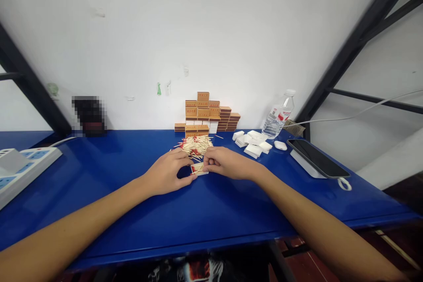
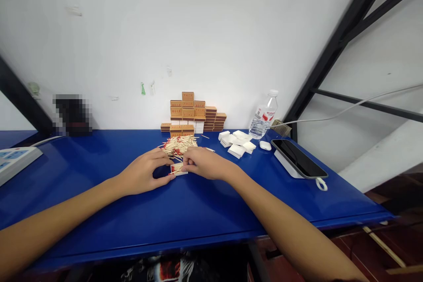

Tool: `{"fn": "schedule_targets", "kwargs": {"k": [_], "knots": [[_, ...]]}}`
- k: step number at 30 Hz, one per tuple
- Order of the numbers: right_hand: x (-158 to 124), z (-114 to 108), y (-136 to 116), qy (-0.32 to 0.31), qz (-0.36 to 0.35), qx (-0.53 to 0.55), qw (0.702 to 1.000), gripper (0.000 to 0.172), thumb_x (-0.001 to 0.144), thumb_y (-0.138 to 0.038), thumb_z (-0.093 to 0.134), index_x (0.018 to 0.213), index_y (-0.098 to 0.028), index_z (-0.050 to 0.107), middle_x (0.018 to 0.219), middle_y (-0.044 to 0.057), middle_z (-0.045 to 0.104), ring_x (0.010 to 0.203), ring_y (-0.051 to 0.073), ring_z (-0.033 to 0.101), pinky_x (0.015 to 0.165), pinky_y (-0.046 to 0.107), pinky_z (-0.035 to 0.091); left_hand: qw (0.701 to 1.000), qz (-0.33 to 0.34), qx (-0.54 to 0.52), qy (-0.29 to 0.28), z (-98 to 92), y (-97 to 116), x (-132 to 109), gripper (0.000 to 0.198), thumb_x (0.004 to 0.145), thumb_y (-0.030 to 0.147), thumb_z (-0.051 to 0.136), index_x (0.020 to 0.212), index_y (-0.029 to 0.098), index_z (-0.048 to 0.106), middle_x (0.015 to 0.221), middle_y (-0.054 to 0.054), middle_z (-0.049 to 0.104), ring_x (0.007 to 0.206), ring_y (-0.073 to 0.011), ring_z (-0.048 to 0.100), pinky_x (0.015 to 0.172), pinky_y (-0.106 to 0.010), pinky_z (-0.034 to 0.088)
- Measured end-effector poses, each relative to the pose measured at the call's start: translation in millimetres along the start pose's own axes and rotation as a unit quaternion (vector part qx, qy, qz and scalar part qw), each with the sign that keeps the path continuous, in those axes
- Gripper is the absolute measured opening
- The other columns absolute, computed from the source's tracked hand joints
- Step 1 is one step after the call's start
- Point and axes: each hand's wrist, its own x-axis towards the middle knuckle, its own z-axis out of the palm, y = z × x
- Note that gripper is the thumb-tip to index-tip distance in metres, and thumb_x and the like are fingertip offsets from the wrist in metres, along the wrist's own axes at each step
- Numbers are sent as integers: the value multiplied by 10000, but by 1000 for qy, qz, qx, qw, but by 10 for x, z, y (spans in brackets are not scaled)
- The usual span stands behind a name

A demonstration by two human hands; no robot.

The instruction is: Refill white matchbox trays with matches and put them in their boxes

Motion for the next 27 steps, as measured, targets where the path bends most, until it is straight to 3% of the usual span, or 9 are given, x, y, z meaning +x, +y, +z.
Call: {"fn": "schedule_targets", "kwargs": {"k": [7, 18, 27], "knots": [[-18, -26, -43, -13, 11, -1, 1000, 129, 1015, -241, 591, 910, -170, 614, 969, 58, 650, 851, 182, 563, 754, 295, 401, 1000, -1, 0, -2, -9, 6, -9, 266, 949, 434, 638, 1053, 209, 732, 985, -68, 717, 961, -244, 661, 992, -443, 498], [8, 50, -71, 37, -13, 0, 999, 32, 996, -193, 602, 977, -183, 626, 895, 32, 605, 835, 174, 542, 729, 283, 389, 1000, 4, -4, 1, -19, 18, -2, 269, 954, 434, 632, 1062, 210, 734, 943, -59, 709, 934, -236, 660, 984, -436, 506], [38, 126, -69, 41, -7, -43, 998, 27, 993, -167, 595, 969, -177, 597, 1009, 54, 613, 889, 177, 564, 756, 285, 382, 1000, 9, -9, 5, 5, 6, -3, 241, 944, 420, 648, 1050, 221, 731, 946, -56, 713, 939, -236, 669, 988, -434, 506]]}}
